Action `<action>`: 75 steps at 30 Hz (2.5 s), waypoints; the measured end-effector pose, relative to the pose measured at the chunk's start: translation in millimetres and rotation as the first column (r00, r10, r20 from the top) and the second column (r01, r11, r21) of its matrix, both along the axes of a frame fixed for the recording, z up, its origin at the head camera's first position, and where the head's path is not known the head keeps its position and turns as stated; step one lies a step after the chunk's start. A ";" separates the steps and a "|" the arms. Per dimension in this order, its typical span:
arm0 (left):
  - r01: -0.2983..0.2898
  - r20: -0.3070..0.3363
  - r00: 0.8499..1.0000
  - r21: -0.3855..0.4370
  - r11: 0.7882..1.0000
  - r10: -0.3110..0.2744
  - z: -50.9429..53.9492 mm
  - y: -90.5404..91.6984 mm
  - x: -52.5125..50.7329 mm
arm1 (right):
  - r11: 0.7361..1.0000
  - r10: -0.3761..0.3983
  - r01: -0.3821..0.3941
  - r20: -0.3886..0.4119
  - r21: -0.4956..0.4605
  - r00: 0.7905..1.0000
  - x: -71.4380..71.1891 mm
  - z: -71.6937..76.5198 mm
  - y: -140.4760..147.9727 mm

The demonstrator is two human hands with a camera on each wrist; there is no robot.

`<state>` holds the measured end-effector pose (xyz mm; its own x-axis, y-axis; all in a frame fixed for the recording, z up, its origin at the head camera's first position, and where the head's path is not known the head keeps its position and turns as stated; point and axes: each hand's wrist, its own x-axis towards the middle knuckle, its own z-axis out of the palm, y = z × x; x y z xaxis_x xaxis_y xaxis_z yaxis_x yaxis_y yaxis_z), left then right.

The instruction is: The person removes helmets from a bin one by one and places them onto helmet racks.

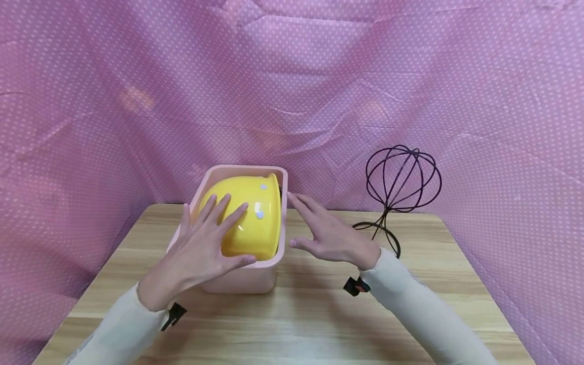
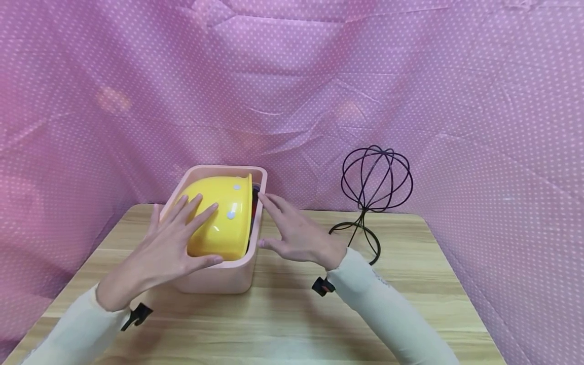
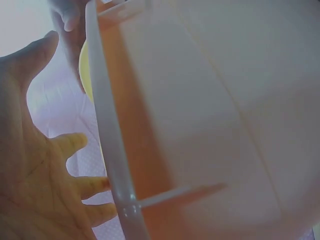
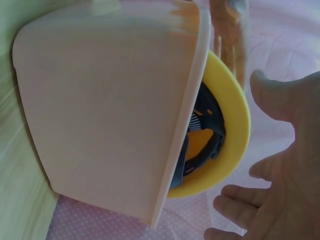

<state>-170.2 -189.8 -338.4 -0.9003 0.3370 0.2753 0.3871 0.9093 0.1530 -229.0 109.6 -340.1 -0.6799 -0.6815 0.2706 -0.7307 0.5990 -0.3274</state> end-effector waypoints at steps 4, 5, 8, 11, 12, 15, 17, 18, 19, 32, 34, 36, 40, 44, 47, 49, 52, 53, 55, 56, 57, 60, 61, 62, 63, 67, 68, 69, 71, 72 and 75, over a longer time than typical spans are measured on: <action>-0.012 -0.008 1.000 -0.002 1.000 0.012 -1.1 -3.5 1.2 | 0.999 -0.037 0.037 0.040 0.013 0.998 0.3 -1.2 -3.0; -0.016 -0.010 1.000 -0.001 1.000 0.016 -1.5 -4.5 1.6 | 0.999 -0.043 0.043 0.047 0.017 0.998 0.3 -1.3 -4.0; -0.030 -0.009 1.000 0.015 0.999 0.030 -3.3 -7.7 2.3 | 0.999 -0.047 0.046 0.060 0.019 0.997 0.1 -1.8 -7.4; -0.048 0.003 0.999 0.037 0.998 0.047 -5.2 -11.0 3.0 | 0.999 -0.043 0.042 0.065 0.017 0.997 -0.2 -2.0 -10.5; -0.053 0.007 0.999 0.042 0.998 0.052 -5.5 -12.0 3.4 | 0.999 -0.041 0.040 0.070 0.013 0.997 -0.2 -2.0 -11.3; -0.063 0.016 0.998 0.053 0.997 0.062 -6.6 -15.6 4.7 | 0.999 -0.038 0.037 0.075 0.012 0.996 -0.1 -2.0 -13.8; -0.067 0.019 0.998 0.056 0.996 0.066 -7.3 -18.2 5.5 | 0.999 -0.039 0.038 0.077 0.016 0.996 -0.2 -2.2 -15.4; -0.070 0.021 0.997 0.059 0.996 0.069 -7.7 -19.5 5.8 | 0.999 -0.040 0.039 0.079 0.017 0.996 -0.3 -2.4 -16.2; -0.073 0.023 0.997 0.060 0.996 0.071 -8.4 -20.7 6.0 | 0.999 -0.043 0.042 0.082 0.018 0.996 -0.3 -2.7 -16.8; -0.134 0.057 0.990 0.127 0.983 0.127 -17.9 -38.7 10.7 | 0.997 -0.072 0.070 0.091 0.031 0.993 -6.1 -8.5 -23.7; -0.145 0.069 0.988 0.136 0.980 0.137 -19.4 -42.0 10.9 | 0.997 -0.070 0.068 0.088 0.026 0.994 -7.3 -9.3 -25.4; -0.151 0.081 0.987 0.146 0.978 0.140 -20.6 -45.5 10.9 | 0.998 -0.066 0.065 0.087 0.017 0.994 -7.9 -9.9 -27.5; -0.156 0.105 0.985 0.166 0.974 0.140 -23.6 -51.8 10.8 | 0.999 -0.042 0.045 0.103 -0.027 0.994 -8.3 -11.9 -32.0; -0.165 0.129 0.981 0.190 0.968 0.142 -25.9 -56.1 10.6 | 0.995 -0.025 0.039 0.159 -0.086 0.987 -7.3 -13.3 -36.7; -0.173 0.156 0.978 0.210 0.962 0.142 -26.3 -58.3 10.9 | 0.990 -0.021 0.050 0.221 -0.129 0.975 -6.1 -13.9 -41.0; -0.179 0.178 0.974 0.213 0.961 0.142 -26.4 -59.4 11.6 | 0.986 -0.002 0.045 0.258 -0.161 0.966 -5.7 -14.2 -43.8; -0.190 0.201 0.968 0.217 0.957 0.147 -26.2 -60.8 12.5 | 0.975 0.054 0.015 0.304 -0.223 0.951 -4.9 -13.5 -47.9; -0.195 0.205 0.967 0.211 0.958 0.152 -26.3 -61.3 13.1 | 0.970 0.073 0.006 0.317 -0.242 0.945 -4.8 -13.3 -49.0; -0.211 0.213 0.963 0.209 0.955 0.166 -26.4 -62.1 14.1 | 0.963 0.090 0.006 0.345 -0.269 0.934 -3.8 -12.1 -50.7; -0.217 0.214 0.961 0.204 0.955 0.172 -26.4 -62.4 14.6 | 0.961 0.087 0.017 0.358 -0.277 0.930 -3.0 -11.3 -51.3; -0.227 0.221 0.958 0.196 0.954 0.182 -26.4 -62.7 15.1 | 0.959 0.077 0.033 0.369 -0.281 0.926 -2.1 -10.4 -51.8; -0.250 0.235 0.950 0.180 0.951 0.205 -26.5 -63.2 16.1 | 0.954 0.044 0.083 0.412 -0.286 0.910 0.7 -7.5 -53.7; -0.255 0.239 0.948 0.174 0.951 0.211 -26.3 -63.1 16.3 | 0.952 0.038 0.098 0.428 -0.291 0.903 1.5 -6.3 -54.5; -0.258 0.244 0.946 0.171 0.951 0.213 -26.2 -62.9 16.2 | 0.949 0.031 0.111 0.441 -0.293 0.897 2.2 -5.4 -55.4; -0.260 0.249 0.944 0.167 0.951 0.214 -26.0 -62.7 16.1 | 0.948 0.023 0.125 0.456 -0.293 0.890 3.1 -4.4 -56.2; -0.265 0.260 0.941 0.160 0.951 0.218 -24.8 -62.9 15.6 | 0.942 -0.006 0.174 0.503 -0.288 0.864 3.3 -1.1 -60.7; -0.266 0.263 0.940 0.158 0.951 0.219 -24.7 -63.0 15.4 | 0.940 -0.015 0.185 0.510 -0.285 0.860 3.0 -0.4 -61.5; -0.267 0.263 0.939 0.159 0.951 0.219 -24.5 -63.0 15.2 | 0.938 -0.024 0.197 0.516 -0.285 0.856 2.4 0.5 -62.0; -0.267 0.264 0.939 0.163 0.950 0.219 -24.2 -63.0 14.9 | 0.932 -0.035 0.216 0.524 -0.289 0.851 0.7 2.0 -62.7; -0.267 0.264 0.939 0.164 0.950 0.218 -24.1 -63.1 14.7 | 0.929 -0.034 0.223 0.530 -0.296 0.847 -0.5 2.5 -62.5; -0.266 0.267 0.939 0.170 0.949 0.216 -23.5 -63.0 14.2 | 0.913 -0.014 0.243 0.569 -0.327 0.822 -3.7 4.0 -61.6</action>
